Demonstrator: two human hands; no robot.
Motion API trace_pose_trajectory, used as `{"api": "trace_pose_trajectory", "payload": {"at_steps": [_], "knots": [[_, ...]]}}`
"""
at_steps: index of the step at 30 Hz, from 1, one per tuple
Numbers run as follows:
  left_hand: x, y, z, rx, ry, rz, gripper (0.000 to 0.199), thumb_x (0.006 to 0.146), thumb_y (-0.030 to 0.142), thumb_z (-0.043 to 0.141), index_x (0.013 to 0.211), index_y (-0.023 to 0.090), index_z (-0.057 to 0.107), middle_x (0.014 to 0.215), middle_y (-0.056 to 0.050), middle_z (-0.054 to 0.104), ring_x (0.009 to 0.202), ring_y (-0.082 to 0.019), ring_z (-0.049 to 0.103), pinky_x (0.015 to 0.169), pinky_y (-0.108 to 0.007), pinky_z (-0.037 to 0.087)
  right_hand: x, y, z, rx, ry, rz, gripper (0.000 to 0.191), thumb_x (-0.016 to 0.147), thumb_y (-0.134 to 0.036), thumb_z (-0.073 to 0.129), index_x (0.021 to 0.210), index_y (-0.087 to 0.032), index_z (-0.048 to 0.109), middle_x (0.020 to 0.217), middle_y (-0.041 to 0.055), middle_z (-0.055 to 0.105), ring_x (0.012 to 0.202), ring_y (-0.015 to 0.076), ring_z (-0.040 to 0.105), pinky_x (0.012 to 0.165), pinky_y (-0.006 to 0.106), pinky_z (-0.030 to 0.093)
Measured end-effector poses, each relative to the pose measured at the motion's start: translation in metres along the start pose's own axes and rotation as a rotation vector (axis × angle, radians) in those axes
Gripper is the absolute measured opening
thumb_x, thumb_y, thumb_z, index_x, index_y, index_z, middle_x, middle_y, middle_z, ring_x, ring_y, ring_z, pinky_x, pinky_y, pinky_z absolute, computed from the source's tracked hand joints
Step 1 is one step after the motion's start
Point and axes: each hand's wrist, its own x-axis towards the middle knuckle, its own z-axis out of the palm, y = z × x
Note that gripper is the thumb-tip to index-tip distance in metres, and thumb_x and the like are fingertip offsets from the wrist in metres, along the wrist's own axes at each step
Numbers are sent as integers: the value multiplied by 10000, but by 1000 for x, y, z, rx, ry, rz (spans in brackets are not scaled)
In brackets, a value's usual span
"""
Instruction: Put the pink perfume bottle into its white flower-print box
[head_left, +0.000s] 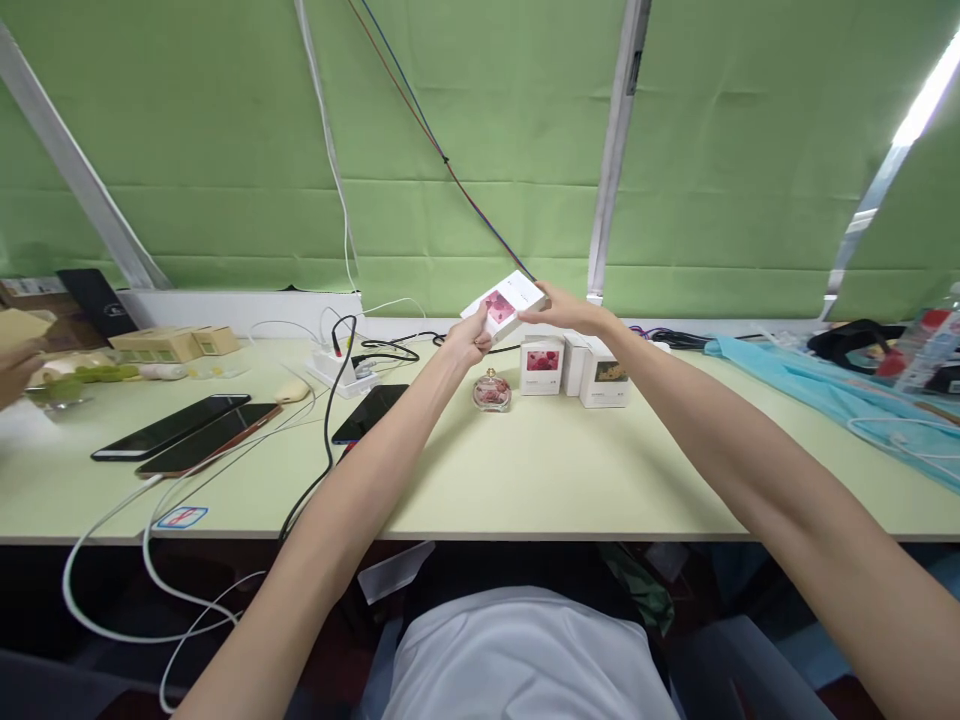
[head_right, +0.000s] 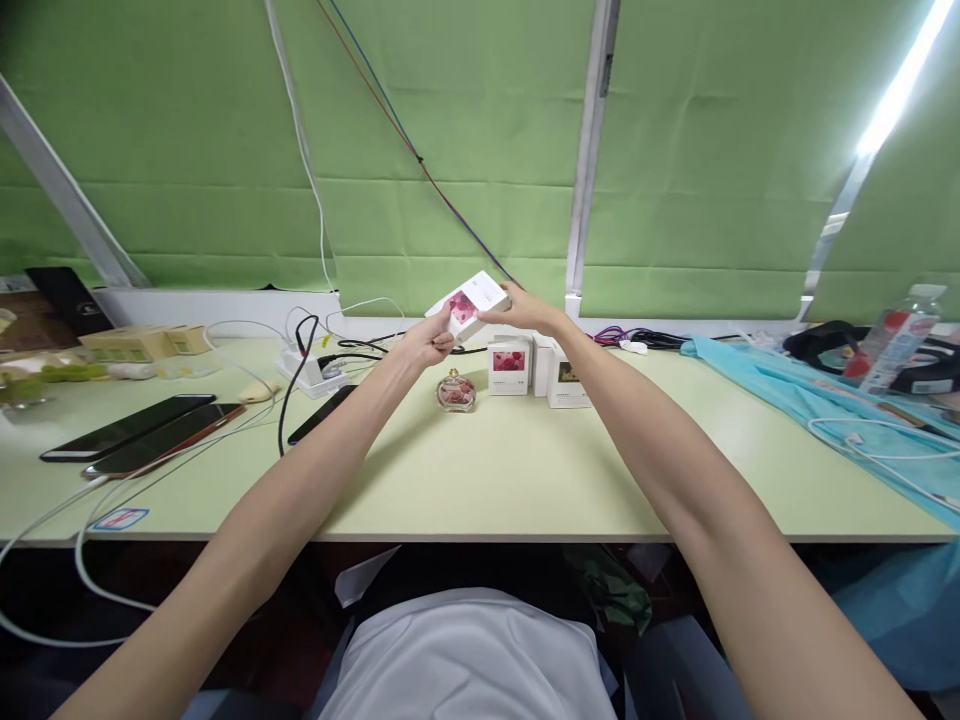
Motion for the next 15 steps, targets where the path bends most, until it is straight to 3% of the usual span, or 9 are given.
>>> {"api": "trace_pose_trajectory", "payload": {"at_steps": [3, 7, 12, 15], "knots": [[-6, -2, 4, 25, -30, -99, 344, 1060, 365, 428, 802, 162, 529, 508, 62, 510, 279, 29, 177, 315, -103, 92, 6, -1, 3, 135, 94, 45, 703, 901, -425, 713, 1455, -165, 368, 1174, 148, 694, 895, 203, 725, 835, 374, 625], [-10, -3, 3, 24, -68, -110, 234, 1033, 286, 509, 831, 167, 520, 554, 52, 537, 288, 31, 198, 314, -95, 92, 14, 4, 7, 122, 195, 9, 568, 889, -321, 732, 1352, -148, 453, 980, 107, 716, 716, 174, 711, 666, 322, 638], [-7, 9, -6, 157, -100, -124, 125, 950, 92, 545, 844, 158, 538, 525, 46, 506, 302, 16, 262, 320, -82, 105, 14, 5, 10, 108, 282, 20, 604, 880, -304, 733, 1372, -129, 429, 939, 105, 723, 628, 155, 687, 549, 268, 609], [-7, 27, -12, 333, -133, -71, 112, 879, 42, 600, 843, 145, 576, 539, -12, 575, 322, 4, 284, 335, -98, 90, 12, 3, 12, 98, 293, 46, 542, 895, -339, 721, 1327, -136, 465, 994, 127, 725, 578, 138, 666, 468, 241, 566]]}}
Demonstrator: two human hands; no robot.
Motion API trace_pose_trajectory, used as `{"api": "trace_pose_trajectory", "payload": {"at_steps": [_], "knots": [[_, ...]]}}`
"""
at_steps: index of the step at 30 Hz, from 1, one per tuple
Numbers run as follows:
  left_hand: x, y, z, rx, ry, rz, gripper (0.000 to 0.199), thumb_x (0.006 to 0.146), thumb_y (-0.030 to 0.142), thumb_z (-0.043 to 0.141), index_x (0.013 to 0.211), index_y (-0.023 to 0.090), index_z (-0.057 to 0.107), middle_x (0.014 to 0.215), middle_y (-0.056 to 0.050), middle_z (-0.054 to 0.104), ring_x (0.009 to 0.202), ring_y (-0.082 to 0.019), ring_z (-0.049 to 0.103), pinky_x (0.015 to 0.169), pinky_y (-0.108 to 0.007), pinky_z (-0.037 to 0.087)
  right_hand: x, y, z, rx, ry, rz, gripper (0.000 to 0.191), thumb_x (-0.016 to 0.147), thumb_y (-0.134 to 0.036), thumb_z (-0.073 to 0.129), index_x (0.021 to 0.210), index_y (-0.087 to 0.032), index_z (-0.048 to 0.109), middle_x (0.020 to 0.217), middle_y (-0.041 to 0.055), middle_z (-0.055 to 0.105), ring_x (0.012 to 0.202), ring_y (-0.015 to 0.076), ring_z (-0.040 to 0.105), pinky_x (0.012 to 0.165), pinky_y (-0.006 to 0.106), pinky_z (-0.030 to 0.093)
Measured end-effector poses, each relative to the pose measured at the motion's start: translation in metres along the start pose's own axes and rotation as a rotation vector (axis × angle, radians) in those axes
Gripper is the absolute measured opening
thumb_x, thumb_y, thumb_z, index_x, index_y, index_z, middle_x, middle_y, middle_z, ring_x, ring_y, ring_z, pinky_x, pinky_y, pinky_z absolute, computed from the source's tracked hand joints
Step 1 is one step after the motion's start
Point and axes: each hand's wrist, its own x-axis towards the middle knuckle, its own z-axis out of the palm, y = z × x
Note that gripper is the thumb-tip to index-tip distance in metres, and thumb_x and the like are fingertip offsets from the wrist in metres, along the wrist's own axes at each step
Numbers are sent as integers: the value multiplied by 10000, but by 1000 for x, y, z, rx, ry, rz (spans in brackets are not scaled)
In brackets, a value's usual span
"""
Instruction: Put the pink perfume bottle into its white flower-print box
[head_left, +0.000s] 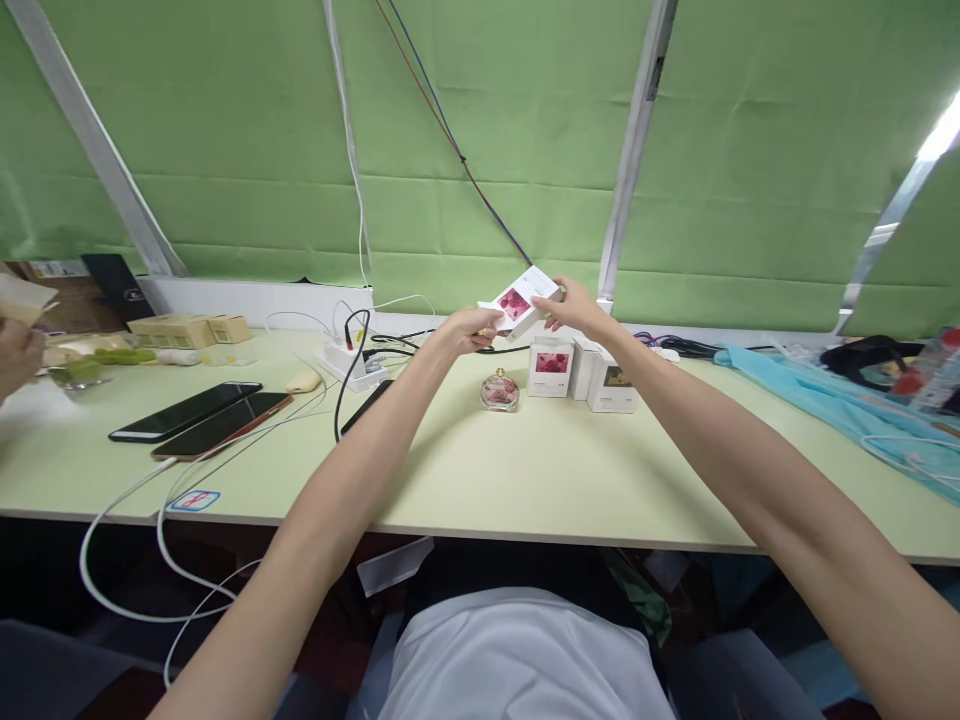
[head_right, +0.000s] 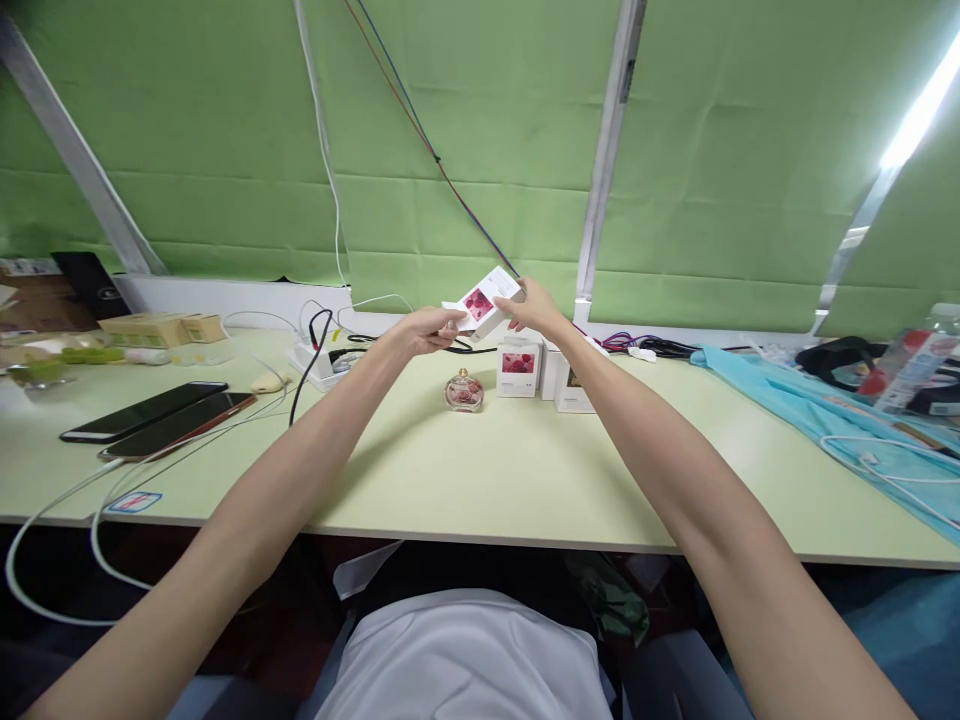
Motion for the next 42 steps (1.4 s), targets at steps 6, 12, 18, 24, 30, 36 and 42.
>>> {"api": "trace_pose_trajectory", "payload": {"at_steps": [6, 12, 18, 24, 30, 36, 42], "knots": [[-7, 42, -14, 455, 80, 115, 99, 759, 71, 721, 812, 134, 664, 600, -91, 657, 377, -19, 224, 406, -186, 87, -1, -3, 8, 19, 10, 60, 458, 930, -509, 666, 1161, -140, 523, 914, 119, 719, 539, 126, 653, 405, 212, 509], [-4, 73, -22, 818, 155, 186, 145, 689, 141, 777, 696, 164, 634, 573, -54, 608, 412, -50, 249, 468, -256, 177, 1, -8, 13, 18, -33, 88, 423, 941, -570, 623, 942, -154, 550, 801, 96, 717, 488, 110, 636, 359, 189, 448], [5, 69, -25, 1021, 271, 410, 159, 658, 78, 738, 616, 165, 611, 505, -11, 455, 497, -125, 419, 513, -264, 252, -7, -9, 15, -32, -114, 104, 361, 900, -482, 720, 850, -146, 597, 797, 127, 728, 537, 160, 684, 382, 216, 465], [18, 52, -22, 1080, 165, 680, 199, 607, 17, 701, 555, 166, 580, 543, -22, 479, 697, -180, 504, 616, -255, 327, -15, -7, 20, -271, -131, 56, 195, 854, -277, 706, 710, -155, 655, 550, 94, 657, 451, 201, 623, 494, 343, 569], [25, 28, -20, 1431, 94, 693, 264, 600, 49, 685, 467, 197, 511, 490, -11, 447, 677, -197, 533, 611, -277, 303, -15, -1, 31, -469, -108, -98, 204, 845, -226, 618, 649, -189, 662, 468, 50, 591, 476, 205, 583, 599, 371, 561], [35, 13, -16, 1440, 2, 623, 315, 599, 146, 752, 440, 215, 489, 479, -2, 448, 648, -181, 509, 589, -264, 299, -28, -8, 40, -559, -200, -215, 351, 944, -337, 585, 634, -176, 618, 624, 93, 682, 587, 201, 614, 677, 330, 494], [35, 13, -7, 1288, 25, 623, 286, 562, 30, 733, 476, 221, 539, 444, 32, 394, 626, -176, 487, 607, -254, 324, -48, -14, 45, -438, -372, -154, 411, 993, -507, 514, 819, -171, 677, 565, 40, 650, 423, 179, 572, 558, 318, 461]]}}
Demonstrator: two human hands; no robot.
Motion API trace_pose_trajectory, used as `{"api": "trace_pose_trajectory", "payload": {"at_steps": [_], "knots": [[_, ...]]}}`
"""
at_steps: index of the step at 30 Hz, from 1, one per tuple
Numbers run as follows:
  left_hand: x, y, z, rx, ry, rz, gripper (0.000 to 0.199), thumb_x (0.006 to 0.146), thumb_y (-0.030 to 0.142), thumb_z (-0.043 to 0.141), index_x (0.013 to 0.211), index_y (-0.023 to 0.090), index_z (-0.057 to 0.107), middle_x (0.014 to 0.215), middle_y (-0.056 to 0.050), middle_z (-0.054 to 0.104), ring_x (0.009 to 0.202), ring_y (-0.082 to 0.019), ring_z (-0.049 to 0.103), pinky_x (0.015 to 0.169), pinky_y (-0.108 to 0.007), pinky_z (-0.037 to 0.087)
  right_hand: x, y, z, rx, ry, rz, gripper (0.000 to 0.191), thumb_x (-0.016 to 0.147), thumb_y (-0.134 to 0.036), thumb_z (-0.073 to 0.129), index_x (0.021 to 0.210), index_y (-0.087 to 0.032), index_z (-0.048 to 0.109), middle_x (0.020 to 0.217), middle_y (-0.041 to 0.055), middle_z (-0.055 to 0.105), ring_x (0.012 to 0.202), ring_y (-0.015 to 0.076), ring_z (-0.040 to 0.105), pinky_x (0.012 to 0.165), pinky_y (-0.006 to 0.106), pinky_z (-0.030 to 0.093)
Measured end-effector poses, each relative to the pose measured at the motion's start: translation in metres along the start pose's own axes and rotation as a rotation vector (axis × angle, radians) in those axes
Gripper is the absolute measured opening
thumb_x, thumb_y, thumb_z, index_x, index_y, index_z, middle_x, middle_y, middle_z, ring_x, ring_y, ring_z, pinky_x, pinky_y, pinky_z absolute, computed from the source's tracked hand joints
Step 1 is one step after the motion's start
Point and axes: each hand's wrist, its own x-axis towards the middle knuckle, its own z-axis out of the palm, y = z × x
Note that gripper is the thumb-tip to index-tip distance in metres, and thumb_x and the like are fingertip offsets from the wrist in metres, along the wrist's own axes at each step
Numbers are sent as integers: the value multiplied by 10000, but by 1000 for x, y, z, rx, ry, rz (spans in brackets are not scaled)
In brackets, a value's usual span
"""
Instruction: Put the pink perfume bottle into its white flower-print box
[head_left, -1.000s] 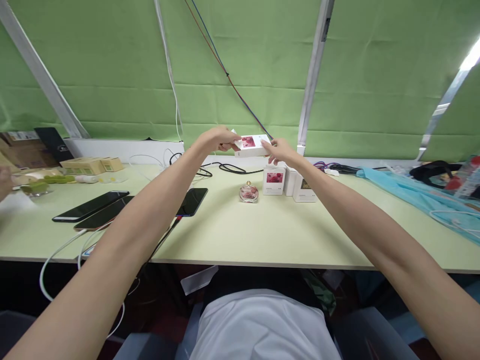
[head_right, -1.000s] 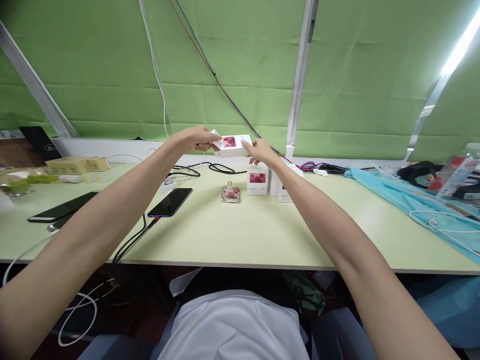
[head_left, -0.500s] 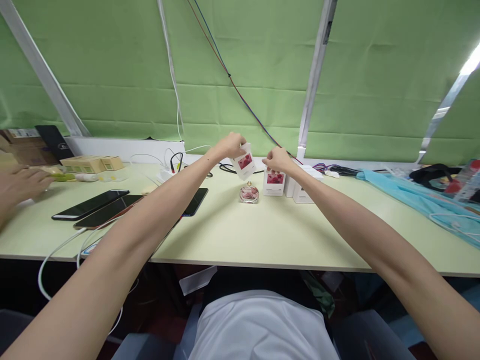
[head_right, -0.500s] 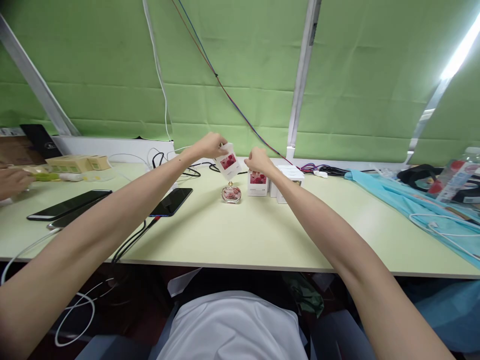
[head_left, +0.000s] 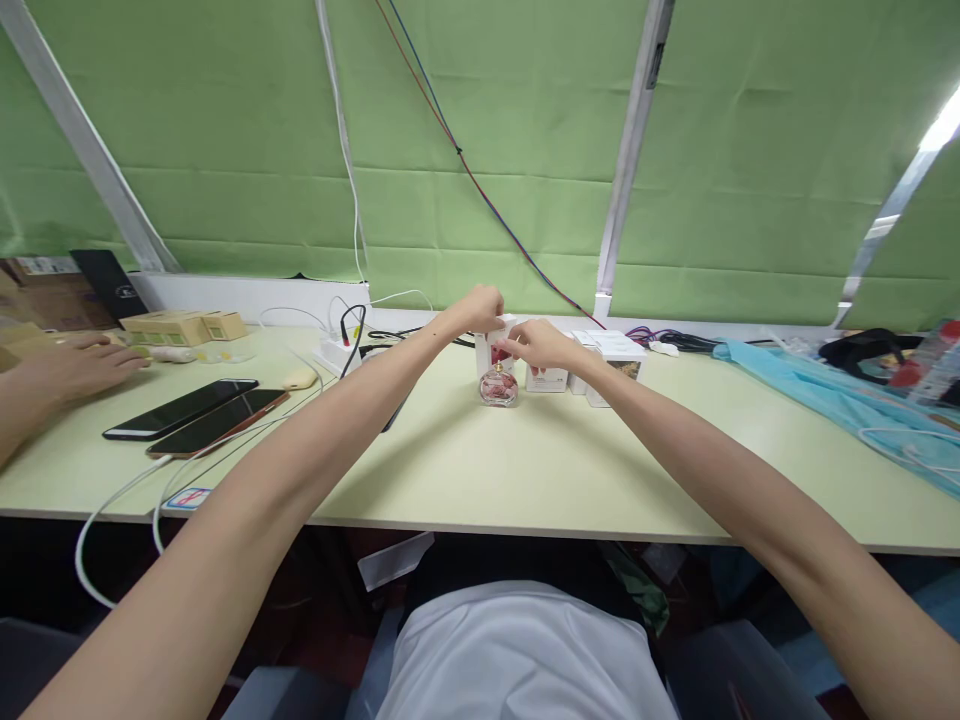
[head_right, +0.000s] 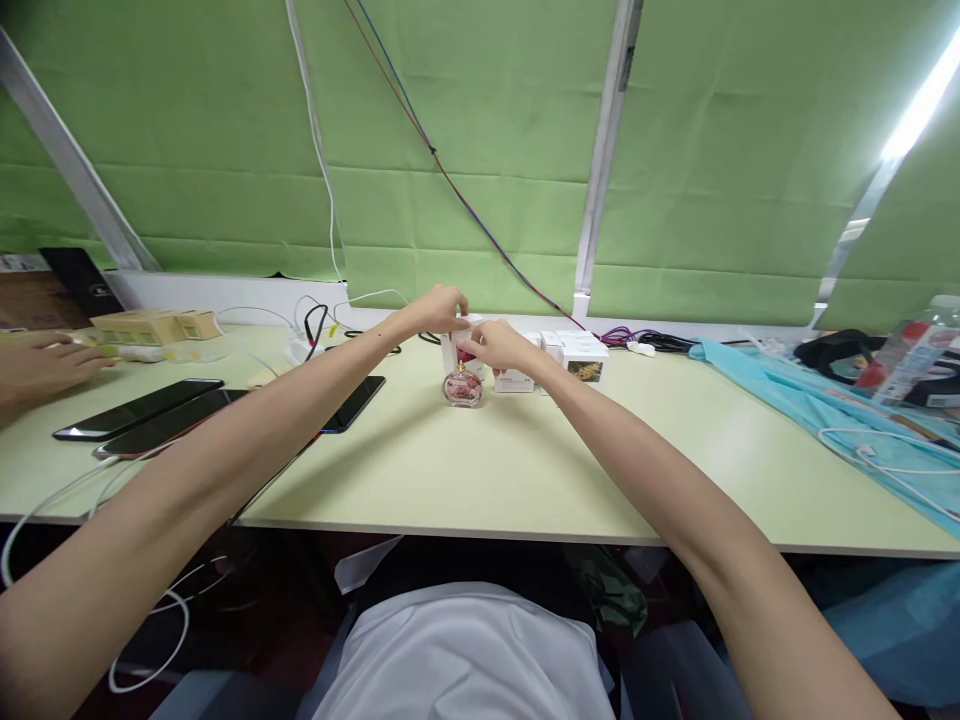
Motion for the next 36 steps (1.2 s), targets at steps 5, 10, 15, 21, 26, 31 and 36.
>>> {"api": "trace_pose_trajectory", "payload": {"at_steps": [5, 10, 15, 21, 26, 31, 36], "knots": [[0, 4, 5, 29, 57, 14, 254, 596, 71, 748, 495, 208, 560, 488, 4, 466, 676, -196, 549, 658, -253, 372, -7, -2, 11, 33, -74, -66, 286, 961, -440, 567, 858, -190, 660, 715, 31, 715, 437, 150, 593, 519, 287, 448], [1, 0, 10, -22, 64, 57, 258, 644, 112, 753, 479, 202, 576, 517, -23, 519, 727, -216, 587, 719, -267, 413, -10, 2, 29, 48, -113, -64, 279, 887, -431, 656, 1024, -195, 598, 840, 37, 730, 475, 139, 586, 500, 262, 393], [-2, 1, 10, -40, 155, 87, 210, 749, 174, 716, 560, 196, 626, 548, -26, 528, 674, -199, 533, 712, -278, 382, -8, 16, 52, -24, -37, -138, 274, 857, -412, 675, 880, -186, 521, 792, 27, 640, 578, 142, 558, 567, 251, 330], [-10, 13, 2, -239, 348, 73, 287, 868, 239, 641, 590, 188, 595, 561, -18, 506, 679, -178, 492, 683, -268, 345, -13, 28, 68, 12, 37, -149, 275, 849, -425, 631, 858, -218, 450, 773, 2, 582, 689, 166, 508, 603, 249, 289], [-25, 22, 7, -587, 360, 5, 283, 942, 313, 571, 708, 169, 637, 601, -4, 547, 547, -112, 438, 544, -232, 316, -20, 29, 71, 55, 45, -141, 251, 860, -413, 610, 910, -221, 455, 784, 6, 594, 697, 183, 529, 620, 255, 309], [-51, 27, 33, -1047, 144, -116, 137, 926, 275, 487, 871, 186, 575, 690, -4, 602, 442, -81, 420, 405, -205, 204, -27, 29, 73, 69, 45, -131, 257, 876, -416, 599, 980, -209, 487, 830, 33, 633, 742, 213, 576, 665, 277, 359], [-67, 29, 49, -1229, 86, -172, 173, 803, 173, 505, 968, 221, 493, 727, 0, 655, 510, -111, 517, 425, -188, 277, -36, 36, 71, 86, 45, -150, 283, 889, -431, 588, 1030, -200, 502, 877, 47, 656, 776, 219, 593, 687, 286, 370]]}}
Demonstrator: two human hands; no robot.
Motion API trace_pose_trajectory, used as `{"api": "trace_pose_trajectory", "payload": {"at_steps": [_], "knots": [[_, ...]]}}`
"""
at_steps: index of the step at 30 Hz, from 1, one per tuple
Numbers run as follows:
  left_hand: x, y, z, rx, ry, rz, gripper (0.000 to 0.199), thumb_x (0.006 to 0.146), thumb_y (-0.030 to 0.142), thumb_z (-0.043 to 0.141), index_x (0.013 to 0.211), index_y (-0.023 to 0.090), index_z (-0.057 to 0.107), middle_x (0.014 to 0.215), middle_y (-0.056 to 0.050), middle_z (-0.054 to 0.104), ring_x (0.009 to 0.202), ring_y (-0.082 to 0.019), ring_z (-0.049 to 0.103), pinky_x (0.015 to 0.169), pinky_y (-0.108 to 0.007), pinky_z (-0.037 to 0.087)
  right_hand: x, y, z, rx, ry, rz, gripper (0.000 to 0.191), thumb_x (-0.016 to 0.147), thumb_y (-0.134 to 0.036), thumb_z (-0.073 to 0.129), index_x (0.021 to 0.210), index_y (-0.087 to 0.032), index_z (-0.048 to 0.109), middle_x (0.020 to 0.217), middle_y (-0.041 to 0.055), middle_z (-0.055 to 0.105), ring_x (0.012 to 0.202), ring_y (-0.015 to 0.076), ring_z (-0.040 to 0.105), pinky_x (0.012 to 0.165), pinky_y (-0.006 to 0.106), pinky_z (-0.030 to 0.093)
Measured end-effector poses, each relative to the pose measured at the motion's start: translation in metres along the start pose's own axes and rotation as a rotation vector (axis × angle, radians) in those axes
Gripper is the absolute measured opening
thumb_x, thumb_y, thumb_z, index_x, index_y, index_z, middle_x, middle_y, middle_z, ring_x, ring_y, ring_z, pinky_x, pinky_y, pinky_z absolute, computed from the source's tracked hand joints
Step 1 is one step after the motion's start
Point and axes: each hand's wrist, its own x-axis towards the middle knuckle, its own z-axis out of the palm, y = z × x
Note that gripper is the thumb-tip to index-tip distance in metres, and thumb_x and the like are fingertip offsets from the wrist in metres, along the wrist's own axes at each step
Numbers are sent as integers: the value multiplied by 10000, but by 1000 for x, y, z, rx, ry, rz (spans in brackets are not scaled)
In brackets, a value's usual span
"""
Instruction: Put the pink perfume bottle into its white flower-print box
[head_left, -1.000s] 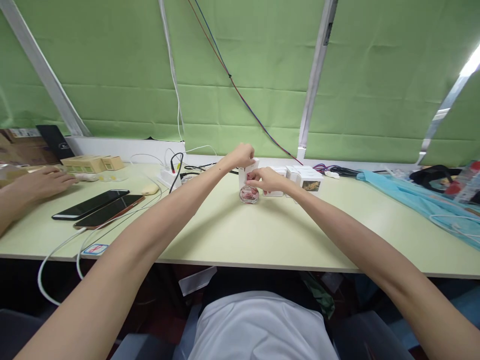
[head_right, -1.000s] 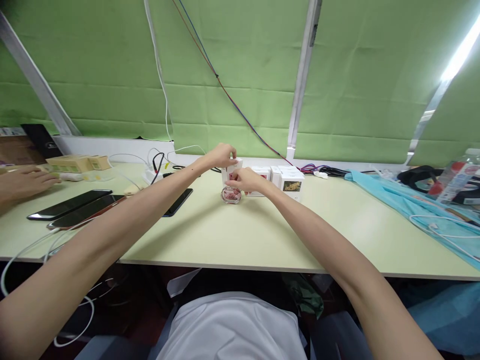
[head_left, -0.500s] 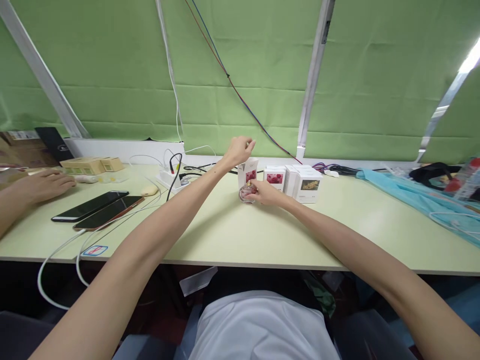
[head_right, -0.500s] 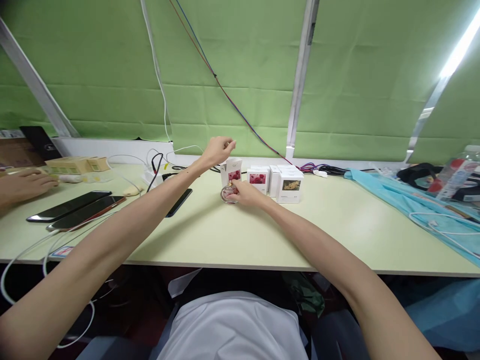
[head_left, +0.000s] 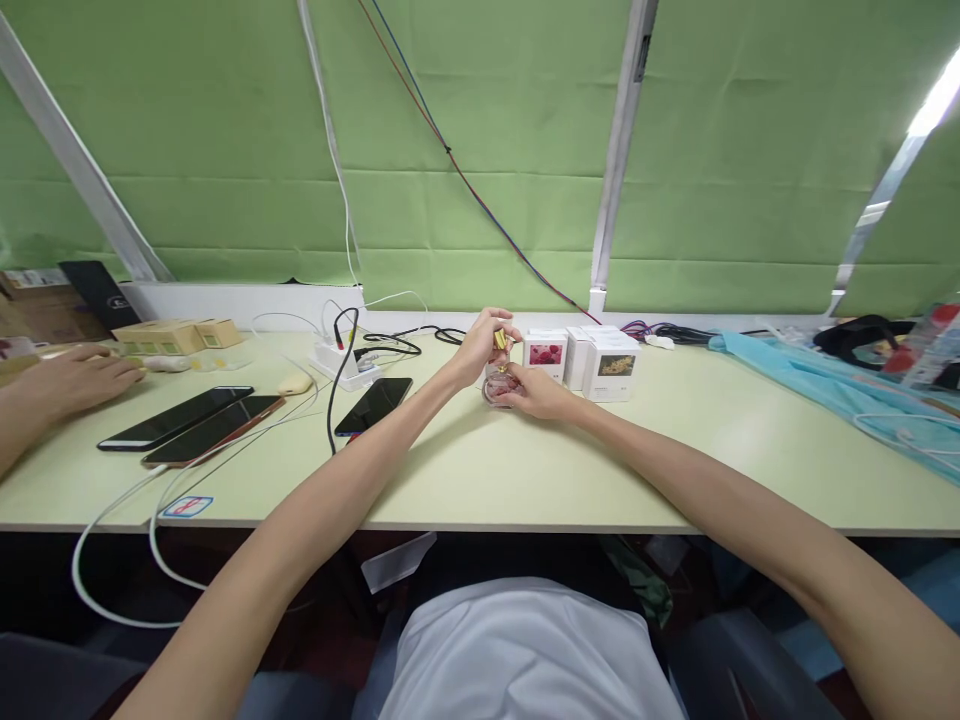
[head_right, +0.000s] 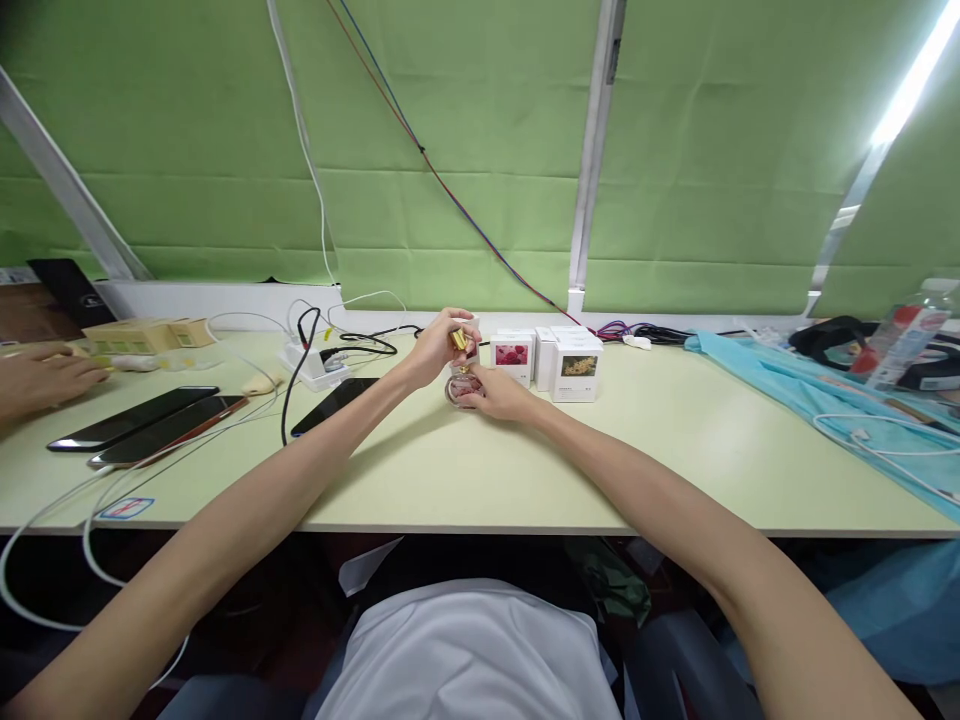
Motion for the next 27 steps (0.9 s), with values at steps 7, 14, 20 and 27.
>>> {"api": "trace_pose_trajectory", "payload": {"at_steps": [7, 14, 20, 27], "knots": [[-6, -4, -9, 206, -11, 110, 225, 833, 189, 631, 1021, 220, 513, 781, 18, 642, 559, -80, 501, 527, -194, 360, -8, 5, -9, -9, 2, -3, 270, 875, -449, 587, 939, -220, 459, 818, 15, 617, 718, 195, 552, 643, 280, 335], [-4, -16, -20, 736, 42, 435, 263, 809, 304, 712, 821, 215, 465, 821, 22, 587, 678, -119, 535, 656, -261, 428, -6, 7, -6, -22, 25, 20, 241, 863, -402, 615, 907, -207, 480, 818, 21, 634, 712, 186, 557, 632, 272, 330], [-3, -19, -21, 973, -64, 516, 211, 794, 267, 703, 713, 203, 519, 766, 3, 632, 708, -156, 546, 662, -290, 411, -4, 9, -3, -13, 28, 17, 215, 890, -360, 610, 961, -160, 572, 878, 64, 683, 751, 198, 594, 657, 279, 366], [-7, -23, -15, 1074, -152, 558, 134, 865, 214, 595, 731, 196, 600, 749, -12, 645, 727, -165, 558, 705, -298, 423, -3, 10, -2, -29, 45, 12, 243, 875, -350, 617, 989, -138, 590, 840, 59, 661, 695, 180, 555, 623, 274, 345]]}}
